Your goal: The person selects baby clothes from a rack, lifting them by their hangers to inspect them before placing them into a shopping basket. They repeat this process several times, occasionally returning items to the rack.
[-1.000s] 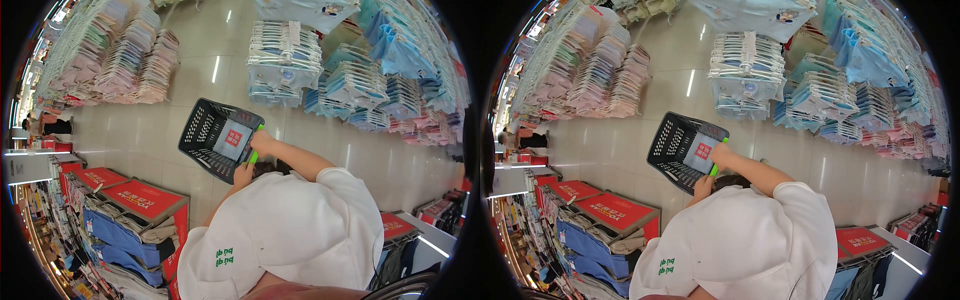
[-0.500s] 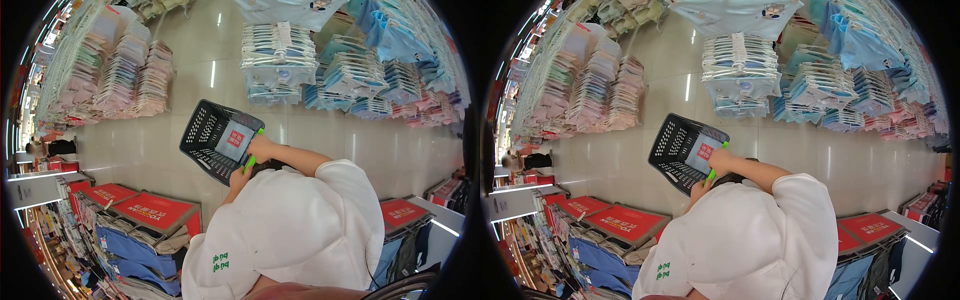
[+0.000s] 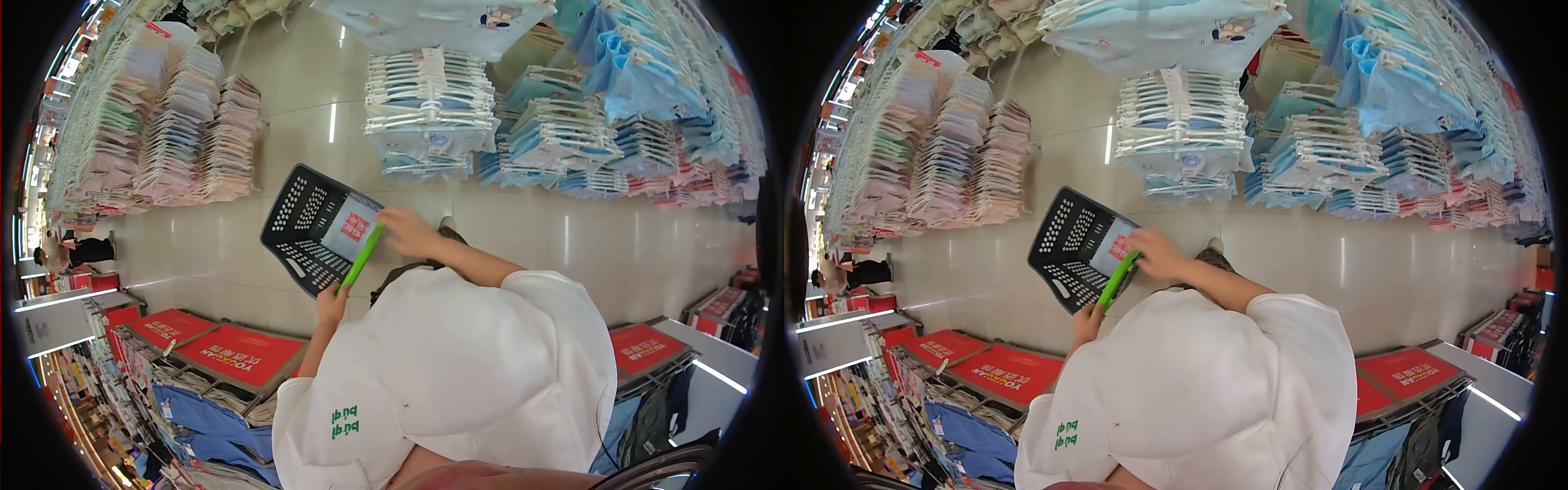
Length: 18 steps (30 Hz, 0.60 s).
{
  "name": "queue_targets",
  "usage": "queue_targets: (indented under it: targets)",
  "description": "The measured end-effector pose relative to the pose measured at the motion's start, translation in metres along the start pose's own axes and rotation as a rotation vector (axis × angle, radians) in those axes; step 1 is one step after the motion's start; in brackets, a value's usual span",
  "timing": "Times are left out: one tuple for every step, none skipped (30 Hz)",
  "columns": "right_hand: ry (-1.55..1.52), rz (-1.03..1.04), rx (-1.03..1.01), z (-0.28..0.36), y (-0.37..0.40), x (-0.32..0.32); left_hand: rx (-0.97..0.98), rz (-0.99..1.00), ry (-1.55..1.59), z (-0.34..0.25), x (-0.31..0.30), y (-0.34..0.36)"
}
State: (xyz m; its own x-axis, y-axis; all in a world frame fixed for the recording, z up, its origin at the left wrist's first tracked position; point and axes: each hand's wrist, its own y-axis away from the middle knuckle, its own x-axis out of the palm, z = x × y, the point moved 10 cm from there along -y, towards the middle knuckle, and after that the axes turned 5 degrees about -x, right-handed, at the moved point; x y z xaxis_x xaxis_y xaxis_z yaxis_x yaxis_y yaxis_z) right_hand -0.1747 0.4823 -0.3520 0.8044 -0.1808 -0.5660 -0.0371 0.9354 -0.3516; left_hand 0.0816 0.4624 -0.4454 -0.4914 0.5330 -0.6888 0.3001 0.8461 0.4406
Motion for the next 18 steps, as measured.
queue_targets:
  targets:
    - [0.045,-0.093,0.030,-0.020,0.008,-0.027,-0.006,-0.021,-0.035,0.002,-0.005,-0.004]
    - [0.092,-0.187,0.058,-0.040,0.018,-0.057,-0.005,-0.022,-0.026,0.006,-0.006,-0.008]
    - [0.161,-0.245,0.096,-0.057,0.022,-0.090,0.016,-0.078,-0.067,0.010,-0.012,-0.012]
    - [0.229,-0.300,0.135,-0.069,0.026,-0.122,0.034,-0.133,-0.106,0.012,-0.018,-0.017]
    - [0.291,-0.340,0.159,-0.072,0.027,-0.153,0.030,-0.133,-0.093,0.013,-0.020,-0.021]
    - [0.352,-0.377,0.180,-0.073,0.025,-0.180,-0.007,-0.132,-0.092,0.016,-0.024,-0.025]
    - [0.357,-0.362,0.173,-0.074,0.020,-0.196,-0.046,-0.131,-0.091,0.023,-0.026,-0.028]
    - [0.429,-0.423,0.149,-0.070,0.017,-0.217,-0.056,-0.132,-0.076,0.031,-0.029,-0.034]
    - [0.500,-0.483,0.124,-0.069,0.015,-0.232,-0.030,-0.147,-0.091,0.036,-0.033,-0.041]
    - [0.500,-0.463,0.117,-0.077,0.009,-0.237,-0.006,-0.163,-0.107,0.031,-0.034,-0.044]
    - [0.539,-0.428,0.104,-0.082,0.002,-0.238,-0.022,-0.163,-0.095,0.031,-0.036,-0.046]
    - [0.576,-0.398,0.090,-0.087,-0.004,-0.238,-0.020,-0.126,-0.105,0.016,-0.044,-0.045]
    - [0.570,-0.386,0.082,-0.092,-0.008,-0.238,-0.015,-0.091,-0.117,0.003,-0.049,-0.047]
    - [0.588,-0.324,0.063,-0.098,-0.013,-0.232,-0.028,-0.097,-0.114,-0.002,-0.053,-0.048]
    - [0.604,-0.266,0.046,-0.101,-0.017,-0.224,-0.021,-0.058,-0.149,-0.008,-0.053,-0.049]
    - [0.592,-0.266,0.044,-0.103,-0.018,-0.222,-0.012,-0.019,-0.189,-0.011,-0.053,-0.051]
    - [0.606,-0.254,0.052,-0.104,-0.020,-0.219,-0.018,-0.024,-0.197,-0.013,-0.056,-0.052]
    - [0.621,-0.246,0.061,-0.105,-0.022,-0.218,0.061,-0.064,-0.225,-0.026,-0.060,-0.053]
